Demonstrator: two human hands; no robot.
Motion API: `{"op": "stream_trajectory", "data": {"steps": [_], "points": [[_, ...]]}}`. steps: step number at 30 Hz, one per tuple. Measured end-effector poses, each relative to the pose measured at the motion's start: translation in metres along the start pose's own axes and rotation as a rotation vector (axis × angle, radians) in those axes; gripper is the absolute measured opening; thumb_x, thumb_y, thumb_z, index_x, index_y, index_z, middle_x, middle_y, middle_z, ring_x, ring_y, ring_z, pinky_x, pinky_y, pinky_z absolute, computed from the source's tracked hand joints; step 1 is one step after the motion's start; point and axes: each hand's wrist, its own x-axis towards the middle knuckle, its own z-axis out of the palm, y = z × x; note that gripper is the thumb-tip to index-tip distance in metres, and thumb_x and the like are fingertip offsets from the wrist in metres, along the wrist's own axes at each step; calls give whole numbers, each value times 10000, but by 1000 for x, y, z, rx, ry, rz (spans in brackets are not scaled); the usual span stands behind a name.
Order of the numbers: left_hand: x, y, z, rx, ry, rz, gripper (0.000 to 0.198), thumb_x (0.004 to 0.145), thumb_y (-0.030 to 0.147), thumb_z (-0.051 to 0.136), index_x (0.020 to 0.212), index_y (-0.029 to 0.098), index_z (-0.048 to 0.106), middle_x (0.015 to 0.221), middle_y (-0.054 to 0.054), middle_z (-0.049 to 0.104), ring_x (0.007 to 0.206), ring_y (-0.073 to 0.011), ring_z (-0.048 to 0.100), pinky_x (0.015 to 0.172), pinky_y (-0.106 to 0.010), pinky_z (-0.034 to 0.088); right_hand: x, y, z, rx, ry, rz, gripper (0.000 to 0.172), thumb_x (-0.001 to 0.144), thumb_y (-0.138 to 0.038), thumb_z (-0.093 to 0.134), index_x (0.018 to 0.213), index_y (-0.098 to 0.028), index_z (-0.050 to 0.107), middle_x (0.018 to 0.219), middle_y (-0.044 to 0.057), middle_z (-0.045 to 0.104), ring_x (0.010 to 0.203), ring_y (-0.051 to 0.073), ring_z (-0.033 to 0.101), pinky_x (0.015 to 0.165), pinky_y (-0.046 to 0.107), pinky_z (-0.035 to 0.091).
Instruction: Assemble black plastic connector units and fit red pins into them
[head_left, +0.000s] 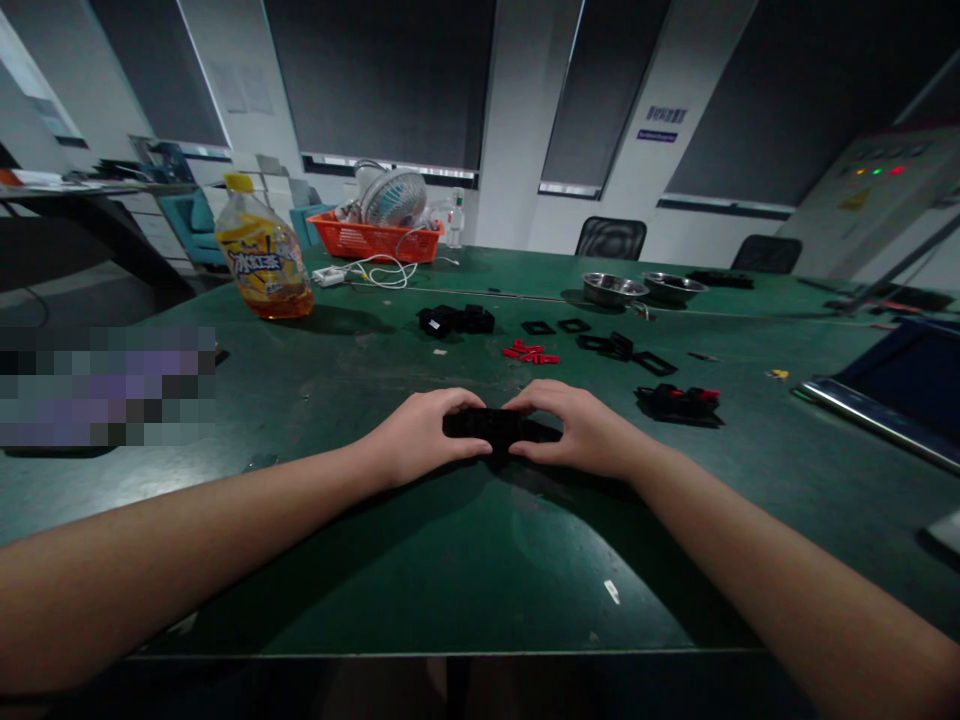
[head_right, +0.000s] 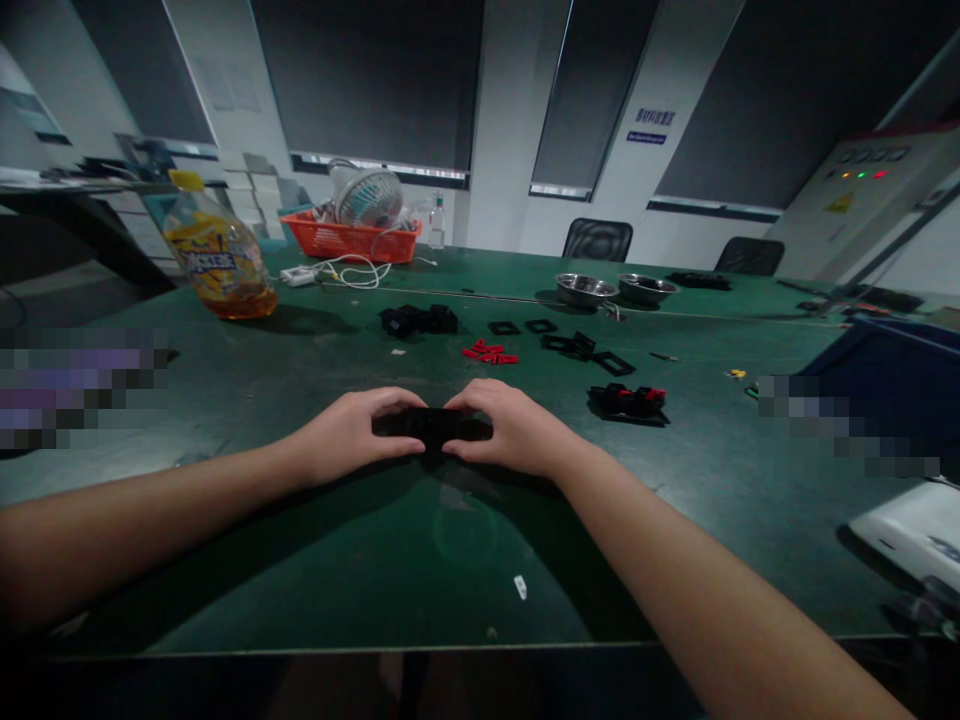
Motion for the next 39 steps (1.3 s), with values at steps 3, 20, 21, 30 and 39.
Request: {"op": "stream_trajectory", "data": {"steps": [3,20,21,30,39], "points": [[0,1,0,0,2,-4,358,776,312,707,1091,159,634,1111,-78,689,1031,-241,632,917,-378,480,1,0,0,2,-4,2,340,779,-327,703,1071,-159,654,1021,91,666,975,224,606,860,370,477],[-1,1,0,5,1,-9,360,776,301,714,1095,154,632,1099,-76,692,1020,-235,632,900,-369,481,0,2,1,10,-6,0,357,781,-347,701,1078,-155,652,1016,90,660,973,224,603,850,370,477],[-1,1,0,4,0,-7,364,776,305,714,1097,155,632,1103,-76,690,1021,-235,632,903,-369,480,0,2,1,10,-6,-1,360,781,-349,702,1079,-155,652,1016,90,660,974,225,603,852,370,476],[-1,3,0,-1,2,-13,367,774,325,711,1093,160,634,1110,-75,690,1034,-240,631,918,-372,481,0,2,0,5,-6,-3,358,779,-361,700,1075,-165,656,1024,91,665,981,226,607,857,370,475],[0,2,0,4,1,-5,353,777,318,704,1090,172,634,1106,-72,693,1028,-241,637,912,-376,486,0,0,0,7,-2,-3,334,776,-345,703,1065,-182,659,1016,82,665,977,224,609,848,370,479]]}}
